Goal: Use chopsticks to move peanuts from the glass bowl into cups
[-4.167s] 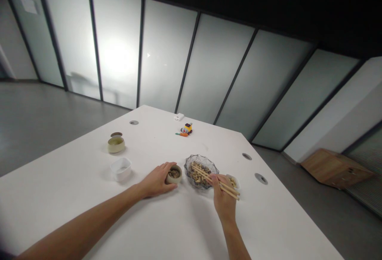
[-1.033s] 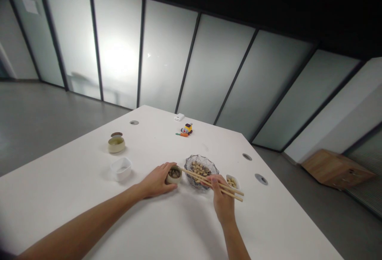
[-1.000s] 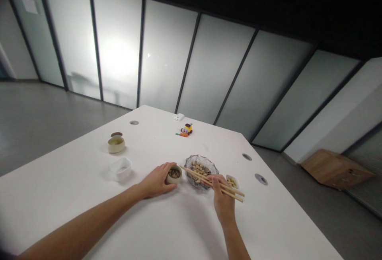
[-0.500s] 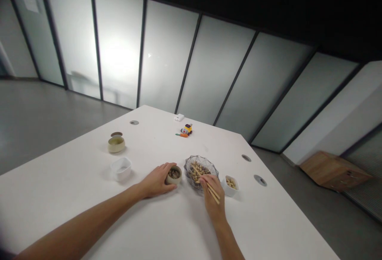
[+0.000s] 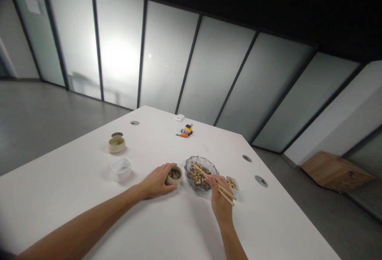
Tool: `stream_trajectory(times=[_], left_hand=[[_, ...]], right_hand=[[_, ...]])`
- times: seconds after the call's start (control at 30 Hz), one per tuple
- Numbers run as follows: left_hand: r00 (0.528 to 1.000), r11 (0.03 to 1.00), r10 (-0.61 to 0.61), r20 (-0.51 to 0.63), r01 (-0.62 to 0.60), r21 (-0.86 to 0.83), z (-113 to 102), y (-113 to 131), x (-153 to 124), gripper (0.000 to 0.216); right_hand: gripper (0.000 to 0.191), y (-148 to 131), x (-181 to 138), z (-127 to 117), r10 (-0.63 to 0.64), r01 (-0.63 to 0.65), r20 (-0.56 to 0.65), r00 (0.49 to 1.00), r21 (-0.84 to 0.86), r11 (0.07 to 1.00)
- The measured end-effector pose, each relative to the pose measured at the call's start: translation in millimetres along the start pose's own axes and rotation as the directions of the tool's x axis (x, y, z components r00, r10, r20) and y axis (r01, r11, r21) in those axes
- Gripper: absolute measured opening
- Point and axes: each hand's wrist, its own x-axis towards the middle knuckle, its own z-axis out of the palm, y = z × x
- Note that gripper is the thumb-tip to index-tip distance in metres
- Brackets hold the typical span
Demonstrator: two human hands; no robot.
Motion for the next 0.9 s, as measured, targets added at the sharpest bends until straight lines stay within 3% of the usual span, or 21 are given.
stream_trajectory(times=[0.23, 0.4, 0.5, 0.6, 0.73, 0.9], left_hand=[[1.0, 1.0, -0.006, -0.002, 0.006, 0.003, 1, -1, 0, 0.073], [1.0, 1.0, 0.004, -0.006, -0.004, 0.003, 1, -1, 0, 0.074], [1.0, 1.0, 0.007, -0.008, -0.007, 0.004, 2, -2, 0, 0.073], [1.0, 1.0, 0.002, -0.004, -0.002, 0.002, 2, -2, 0, 0.073], [1.0, 1.0, 0.002, -0.011, -0.002, -0.004, 2, -2, 0, 0.072], [1.0, 1.0, -0.009, -0.009, 0.009, -0.002, 2, -1, 0, 0.073]], right_hand=[[0.036, 5, 1, 1, 0.174, -0.169, 0.023, 0.984, 0.394, 0.903], [0.036, 2, -3, 8, 0.21, -0.256, 0.149, 0.966, 0.467, 0.846], [0.036, 2, -2, 6, 0.22, -0.25, 0.119, 0.968, 0.47, 0.846], [0.043, 2, 3, -3, 0.207, -0.201, 0.016, 0.978, 0.315, 0.927], [0.051, -4, 7, -14, 0.027, -0.032, -0.052, 0.998, -0.09, 0.995], [0.05, -12, 6, -12, -0.158, 0.154, -0.008, 0.987, -0.174, 0.973]])
